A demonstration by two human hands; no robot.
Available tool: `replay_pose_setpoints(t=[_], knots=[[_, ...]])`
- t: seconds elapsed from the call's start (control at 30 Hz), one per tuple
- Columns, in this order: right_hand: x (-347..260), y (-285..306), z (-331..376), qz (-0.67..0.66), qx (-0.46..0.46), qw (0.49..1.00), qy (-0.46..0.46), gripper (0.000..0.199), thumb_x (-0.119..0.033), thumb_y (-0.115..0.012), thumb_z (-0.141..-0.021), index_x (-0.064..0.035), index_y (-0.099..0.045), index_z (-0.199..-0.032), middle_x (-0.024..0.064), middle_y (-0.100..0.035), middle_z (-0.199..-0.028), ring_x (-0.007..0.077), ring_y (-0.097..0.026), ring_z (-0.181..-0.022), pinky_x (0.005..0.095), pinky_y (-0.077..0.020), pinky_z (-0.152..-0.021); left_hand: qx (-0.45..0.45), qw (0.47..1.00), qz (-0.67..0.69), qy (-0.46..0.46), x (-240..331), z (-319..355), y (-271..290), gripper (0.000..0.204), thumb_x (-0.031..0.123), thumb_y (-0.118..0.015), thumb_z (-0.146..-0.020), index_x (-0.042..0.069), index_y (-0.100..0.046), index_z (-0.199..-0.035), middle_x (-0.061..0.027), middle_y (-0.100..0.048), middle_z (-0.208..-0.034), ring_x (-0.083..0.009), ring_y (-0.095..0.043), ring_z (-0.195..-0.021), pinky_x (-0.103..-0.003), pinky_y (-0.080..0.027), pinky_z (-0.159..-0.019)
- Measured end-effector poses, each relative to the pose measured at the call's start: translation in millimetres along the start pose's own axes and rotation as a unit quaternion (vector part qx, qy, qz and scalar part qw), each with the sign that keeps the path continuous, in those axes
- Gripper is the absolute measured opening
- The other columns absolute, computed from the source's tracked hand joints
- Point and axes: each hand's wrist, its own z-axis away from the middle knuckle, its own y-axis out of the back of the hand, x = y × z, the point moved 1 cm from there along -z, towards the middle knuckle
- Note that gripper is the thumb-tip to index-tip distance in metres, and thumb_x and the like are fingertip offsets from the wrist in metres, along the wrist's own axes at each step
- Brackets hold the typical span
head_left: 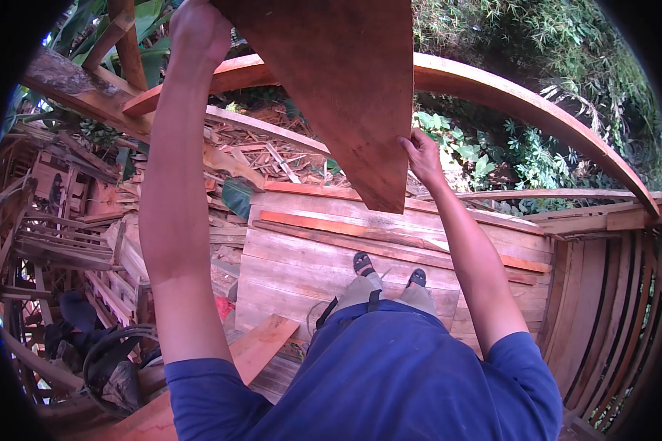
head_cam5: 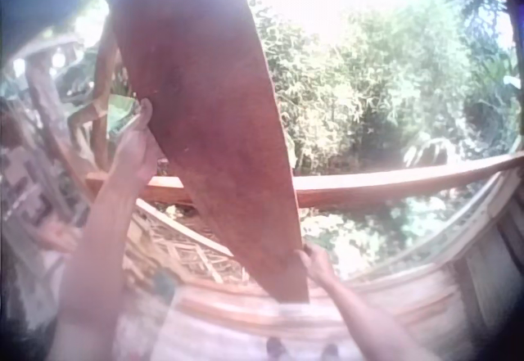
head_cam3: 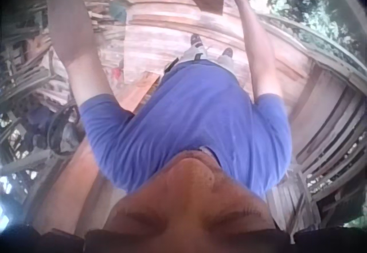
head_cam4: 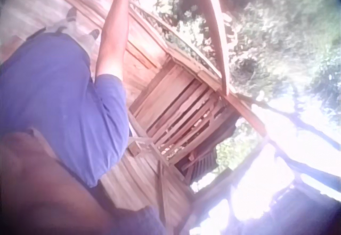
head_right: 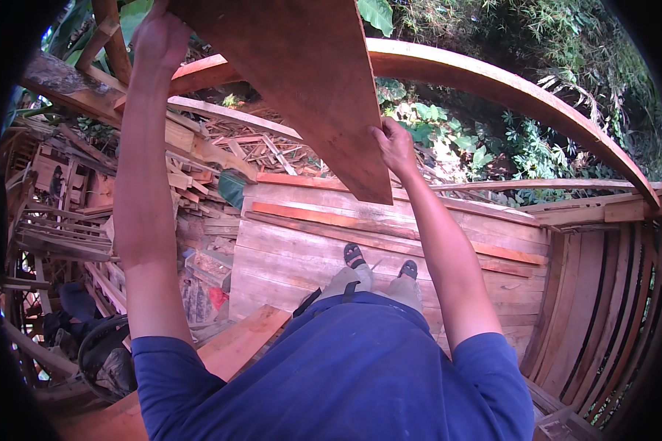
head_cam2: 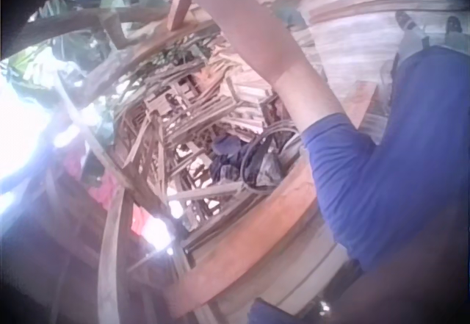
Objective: The person constructs the hull of a wooden boat by hand. They select and position long wooden planks along the curved frame, then use a hammer to drive nails into the planks to secure them to the structure.
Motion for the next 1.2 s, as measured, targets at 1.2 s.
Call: replay_pose_setpoints(t=[1.2], knots=[[21.6, -35.6, -14.6, 0.166, -0.038, 0.984, -0.055, 0.021, -0.031, -0.065, -0.085, -0.0227, -0.071, -0.103, 0.01, -0.07, -0.099, 0.0298, -0.066, -0.095, 0.0394, -0.0514, -0.083, 0.136, 0.989, -0.053, -0.006, -75.4, 8.9, 37.7, 0.033, 0.037, -0.054, -0.098, 0.004, -0.056, -0.105, -0.0036, -0.065, -0.101, -0.0097, -0.06, -0.089, -0.027, -0.049, -0.081]])
